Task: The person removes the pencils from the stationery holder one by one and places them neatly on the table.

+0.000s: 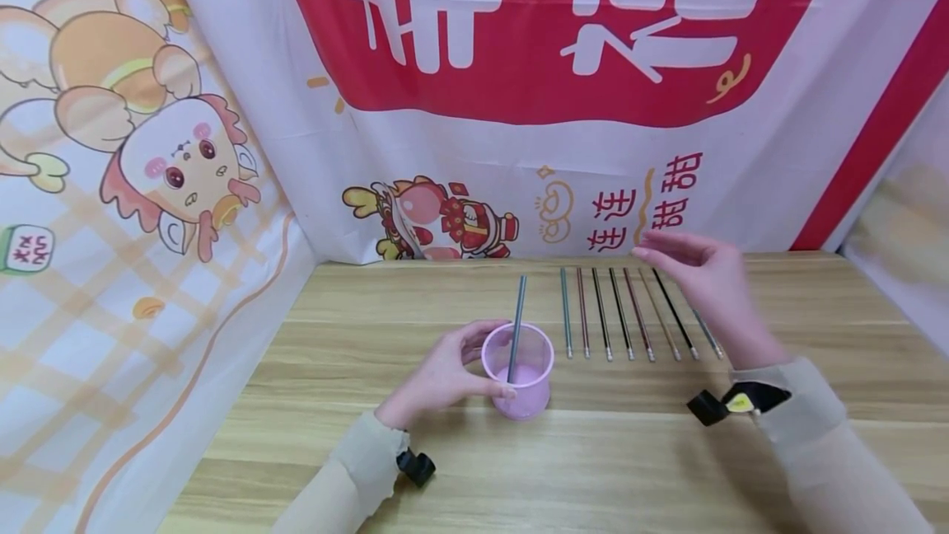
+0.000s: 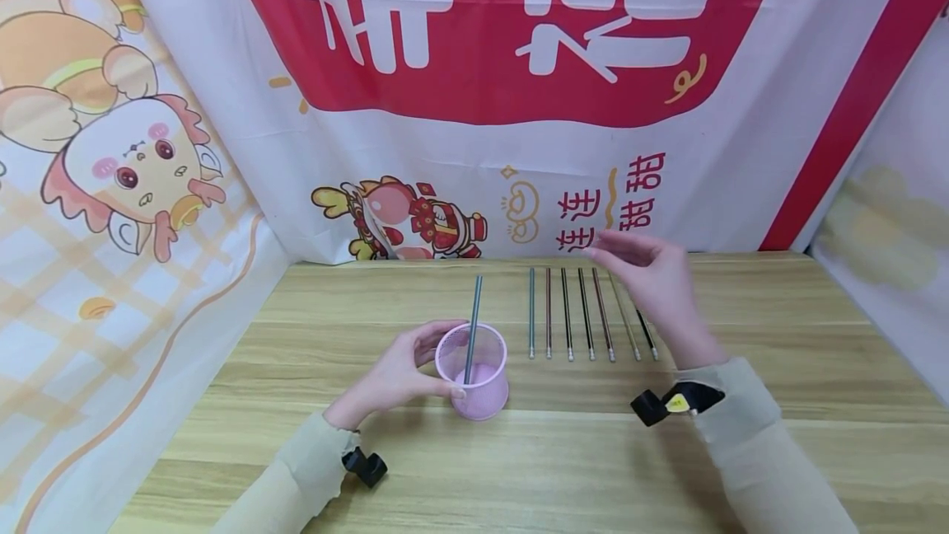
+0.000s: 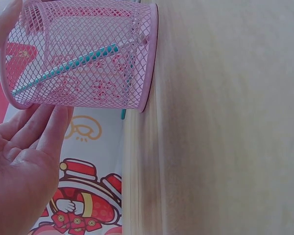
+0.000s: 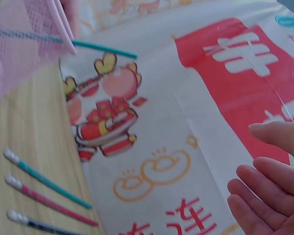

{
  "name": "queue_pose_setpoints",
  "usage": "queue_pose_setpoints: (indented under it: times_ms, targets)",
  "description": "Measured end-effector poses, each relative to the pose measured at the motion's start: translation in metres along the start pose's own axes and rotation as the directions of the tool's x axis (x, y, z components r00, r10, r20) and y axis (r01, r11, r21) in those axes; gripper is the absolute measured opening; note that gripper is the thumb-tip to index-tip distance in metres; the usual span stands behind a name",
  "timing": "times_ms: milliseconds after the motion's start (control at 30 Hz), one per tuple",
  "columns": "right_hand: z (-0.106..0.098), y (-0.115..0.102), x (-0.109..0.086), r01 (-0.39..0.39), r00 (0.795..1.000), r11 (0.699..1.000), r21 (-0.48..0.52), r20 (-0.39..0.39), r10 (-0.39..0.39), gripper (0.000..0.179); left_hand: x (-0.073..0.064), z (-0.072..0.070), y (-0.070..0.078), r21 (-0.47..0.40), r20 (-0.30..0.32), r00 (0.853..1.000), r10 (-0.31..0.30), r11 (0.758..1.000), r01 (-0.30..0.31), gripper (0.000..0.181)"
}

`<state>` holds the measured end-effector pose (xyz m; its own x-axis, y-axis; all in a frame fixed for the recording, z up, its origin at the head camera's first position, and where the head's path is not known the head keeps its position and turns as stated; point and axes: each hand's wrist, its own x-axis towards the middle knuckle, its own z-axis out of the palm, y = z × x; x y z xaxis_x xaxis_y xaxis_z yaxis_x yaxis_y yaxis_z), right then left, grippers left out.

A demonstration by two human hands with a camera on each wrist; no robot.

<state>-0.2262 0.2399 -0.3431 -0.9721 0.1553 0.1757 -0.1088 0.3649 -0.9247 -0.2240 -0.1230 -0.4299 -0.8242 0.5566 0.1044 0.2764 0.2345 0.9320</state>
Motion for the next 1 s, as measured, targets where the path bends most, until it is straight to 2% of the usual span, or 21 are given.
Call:
queue_pose_setpoints:
  times_ms: [167, 367, 833, 1000]
  targets:
    - [0.024, -0.007, -0.008, 0.061, 0.995, 0.997, 0.048, 0.075, -0.064, 0.058, 0.001, 0.000, 0.000, 0.011, -0.003, 1.000, 0.005, 1.000, -0.005, 0.089]
    - [0.053, -0.006, -0.015, 0.118, 0.980, 0.988, 0.102, 0.150, -0.132, 0.051, 0.001, 0.000, 0.000, 0.010, -0.004, 1.000, 0.002, 1.000, -0.002, 0.088]
    - [0.104, 0.002, -0.023, 0.114, 0.956, 0.985, 0.132, 0.255, -0.145, 0.041, 0.003, 0.000, 0.000, -0.005, 0.011, 1.000, 0.018, 1.000, -0.018, 0.090]
    - [0.117, 0.007, -0.025, 0.086, 0.949, 0.989, 0.124, 0.292, -0.119, 0.039, 0.002, 0.000, 0.000, -0.006, 0.013, 1.000, 0.013, 1.000, -0.013, 0.090]
